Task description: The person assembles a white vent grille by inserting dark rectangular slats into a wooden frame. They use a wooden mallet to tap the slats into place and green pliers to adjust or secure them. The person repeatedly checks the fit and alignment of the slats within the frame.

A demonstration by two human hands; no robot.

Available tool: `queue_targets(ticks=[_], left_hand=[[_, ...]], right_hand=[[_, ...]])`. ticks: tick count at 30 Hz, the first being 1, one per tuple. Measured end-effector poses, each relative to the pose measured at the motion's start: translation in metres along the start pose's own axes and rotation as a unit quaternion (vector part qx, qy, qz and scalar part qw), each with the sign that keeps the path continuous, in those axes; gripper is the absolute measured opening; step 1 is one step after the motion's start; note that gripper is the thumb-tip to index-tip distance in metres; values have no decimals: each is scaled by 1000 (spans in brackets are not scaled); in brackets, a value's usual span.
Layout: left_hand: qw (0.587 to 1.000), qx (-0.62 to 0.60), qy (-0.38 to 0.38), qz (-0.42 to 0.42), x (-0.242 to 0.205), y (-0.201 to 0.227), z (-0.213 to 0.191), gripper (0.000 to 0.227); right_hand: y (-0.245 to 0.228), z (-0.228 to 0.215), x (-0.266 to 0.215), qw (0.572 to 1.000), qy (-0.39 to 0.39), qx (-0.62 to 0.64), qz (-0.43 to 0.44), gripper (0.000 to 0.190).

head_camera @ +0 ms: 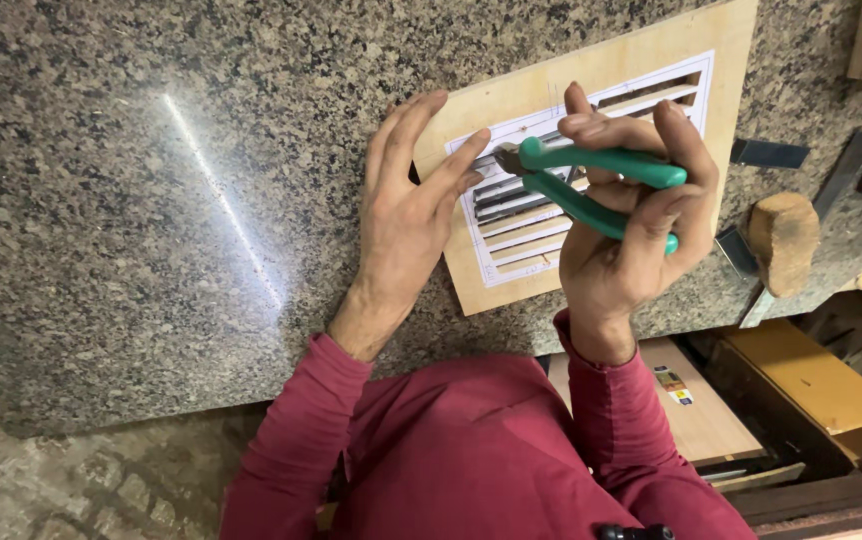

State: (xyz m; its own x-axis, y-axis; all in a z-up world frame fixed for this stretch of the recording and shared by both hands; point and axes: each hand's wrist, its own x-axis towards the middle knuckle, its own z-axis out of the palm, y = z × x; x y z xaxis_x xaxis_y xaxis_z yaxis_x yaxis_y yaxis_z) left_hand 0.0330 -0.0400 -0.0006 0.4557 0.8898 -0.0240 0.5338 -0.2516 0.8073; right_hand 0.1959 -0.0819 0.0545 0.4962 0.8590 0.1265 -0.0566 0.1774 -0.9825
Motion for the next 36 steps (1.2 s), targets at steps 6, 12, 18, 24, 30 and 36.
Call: queue_targets(ticks=[6,12,18,24,30,36], left_hand=[[1000,18,2,11,3,4,-4,53],[1000,25,5,5,3,7,-5,50],[1000,21,4,4,3,7,-4,48],[999,34,9,8,0,4,4,46],[1000,9,18,9,-1,2,2,44],[999,38,17,15,3,5,1,47]], right_hand=[[1,0,-3,1000,1,-3,-7,46],[16,-1,0,998,-3,47,-43,40],[26,6,-6,996,41,57,-60,42],[24,0,2,996,12,48,-74,33],[5,-19,4,982,117,149,16,53],[15,-9,-4,992,52,112,1,50]])
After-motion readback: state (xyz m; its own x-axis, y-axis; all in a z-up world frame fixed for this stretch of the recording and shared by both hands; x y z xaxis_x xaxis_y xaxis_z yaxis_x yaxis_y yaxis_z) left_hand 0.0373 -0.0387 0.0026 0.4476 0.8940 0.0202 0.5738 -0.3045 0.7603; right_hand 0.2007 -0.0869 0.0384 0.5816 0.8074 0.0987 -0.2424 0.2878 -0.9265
